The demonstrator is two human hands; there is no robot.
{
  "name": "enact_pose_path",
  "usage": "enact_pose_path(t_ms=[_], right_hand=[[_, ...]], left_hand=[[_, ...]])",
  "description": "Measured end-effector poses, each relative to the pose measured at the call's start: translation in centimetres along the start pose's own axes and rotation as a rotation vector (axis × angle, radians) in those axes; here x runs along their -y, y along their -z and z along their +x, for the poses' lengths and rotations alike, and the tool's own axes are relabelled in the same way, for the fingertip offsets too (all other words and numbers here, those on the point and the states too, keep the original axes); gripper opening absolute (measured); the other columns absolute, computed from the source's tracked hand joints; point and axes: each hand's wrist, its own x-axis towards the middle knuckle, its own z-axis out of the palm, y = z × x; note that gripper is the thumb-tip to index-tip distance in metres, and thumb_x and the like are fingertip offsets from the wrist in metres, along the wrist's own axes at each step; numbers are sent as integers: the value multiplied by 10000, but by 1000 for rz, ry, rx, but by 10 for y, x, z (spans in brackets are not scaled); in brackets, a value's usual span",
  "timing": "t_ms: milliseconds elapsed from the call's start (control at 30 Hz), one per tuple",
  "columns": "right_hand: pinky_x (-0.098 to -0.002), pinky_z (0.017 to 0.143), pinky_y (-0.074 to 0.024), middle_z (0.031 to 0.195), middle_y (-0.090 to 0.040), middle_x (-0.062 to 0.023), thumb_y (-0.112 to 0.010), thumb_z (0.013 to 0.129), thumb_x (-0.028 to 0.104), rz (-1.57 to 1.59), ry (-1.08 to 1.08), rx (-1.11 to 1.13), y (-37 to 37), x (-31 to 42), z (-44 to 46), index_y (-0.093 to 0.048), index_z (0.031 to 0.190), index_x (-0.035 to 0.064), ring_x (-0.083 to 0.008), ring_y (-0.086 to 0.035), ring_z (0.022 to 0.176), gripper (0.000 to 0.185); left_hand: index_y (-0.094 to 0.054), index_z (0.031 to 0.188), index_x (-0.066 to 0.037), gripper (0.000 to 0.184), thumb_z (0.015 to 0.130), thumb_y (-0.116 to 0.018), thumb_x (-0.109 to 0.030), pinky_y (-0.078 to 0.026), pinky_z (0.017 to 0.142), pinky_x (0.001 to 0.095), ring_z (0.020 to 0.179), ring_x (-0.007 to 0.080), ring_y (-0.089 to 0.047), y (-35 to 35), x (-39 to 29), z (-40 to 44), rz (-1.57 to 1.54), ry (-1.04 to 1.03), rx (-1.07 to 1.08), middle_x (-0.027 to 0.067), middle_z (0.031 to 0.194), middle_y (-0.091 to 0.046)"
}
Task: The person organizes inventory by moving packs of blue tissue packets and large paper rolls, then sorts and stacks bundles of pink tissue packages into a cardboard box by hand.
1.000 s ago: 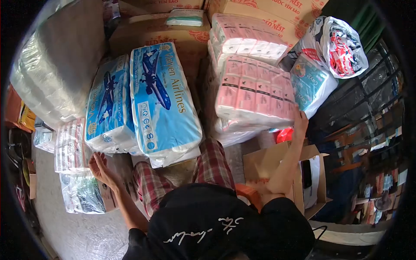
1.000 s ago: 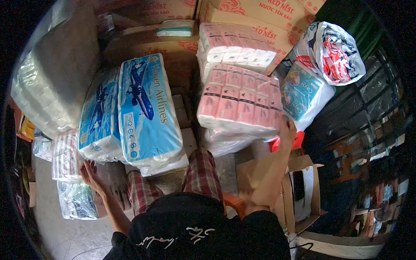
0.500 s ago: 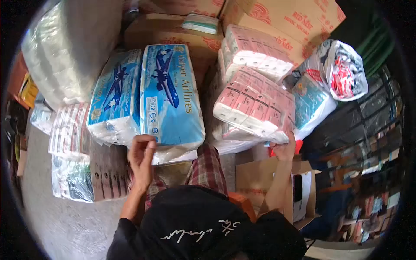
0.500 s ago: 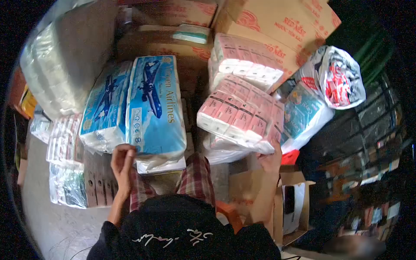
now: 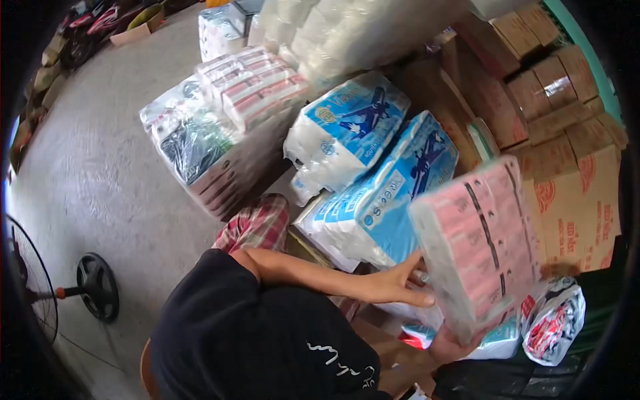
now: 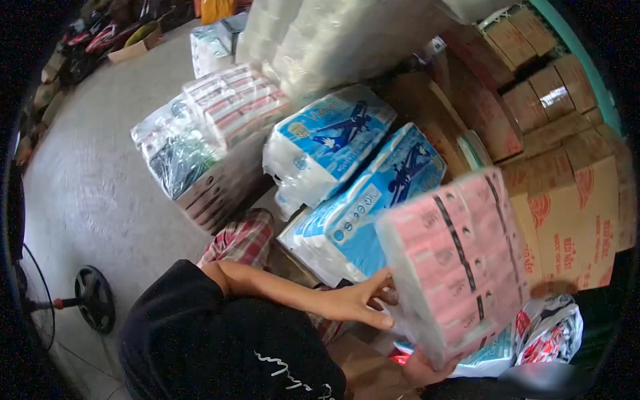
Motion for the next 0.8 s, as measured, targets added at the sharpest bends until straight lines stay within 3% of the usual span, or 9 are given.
enact_pose_path(t_ms=[67,100,167,300,433,467,533,700,800], right_hand=[[-535,947,-387,1335,-395,-194,-561,834,331,697,-760,-284,-34,34,5,-352,1337,37,-355,-426,1191,619],[-535,947,-387,1335,-395,-194,-561,834,331,709,-758,-268,-50,40,2,-352,1337,37,-355,-426,1191,619],[-511,1027,-295,1347,-374,-174,-603,797,254,1361,-740,39,-86,59,-7,-310,1347,36,-334,-374,1229,661],[-419,1054,-246,1377,-326,-162,-633,793,217,1089,-376,354,-149,154,-3,-190,1395,-3,-296,-348,1245,779],[-403,1008,-295,1404,-250,-158,-715,751,195,1187,-99,754,-180,201,11,-150,1403,-5,-270,-330,1249,886],[-400,993,-323,1351,-350,-160,-729,728,152,977,56,866,-176,204,25,-261,1370,-1,-281,-380,1217,809],[-386,976,-347,1271,-453,-156,-733,709,141,640,414,713,-182,199,40,-393,1303,13,-301,-441,1161,696],[-378,905,-403,1219,-501,-139,-672,758,132,356,110,618,-187,148,64,-509,1221,45,-281,-485,1115,498],[-391,901,-396,1197,-504,-139,-654,777,153,329,-36,689,-195,129,66,-512,1208,41,-296,-473,1109,467]], left_hand=[[18,1408,-47,1050,746,-735,-361,-370,980,405,1203,306,-391,5,-17,-4,-197,-74,-161,187,1362,-286],[9,1407,-49,1040,746,-737,-347,-345,1005,404,1223,297,-373,11,-21,-5,-276,-95,-269,178,1366,-288],[-128,1395,-51,914,754,-730,-302,-336,1018,369,1203,224,-410,29,-41,-7,-411,-287,-419,118,1332,-367],[-376,1312,-40,593,844,-584,-338,-390,986,385,1139,235,-499,75,-76,-35,-601,-494,-462,113,1240,-504],[-442,1241,-1,598,816,-559,-404,-470,895,400,997,292,-581,109,-146,-95,-434,-616,-808,174,1138,-557],[-429,1248,5,590,821,-560,-380,-462,906,409,1014,295,-575,127,-153,-115,-443,-655,-757,181,1148,-551],[-411,1262,13,585,827,-562,-348,-466,906,408,1021,292,-577,165,-162,-154,-355,-737,-815,184,1154,-550],[-435,1256,-9,477,859,-542,-251,-486,881,368,1004,227,-591,221,-182,-260,51,-925,-1194,128,1131,-573],[-490,1161,-42,346,862,-549,-205,-504,830,333,899,168,-601,262,-178,-320,-41,-871,-1231,54,983,-589]])
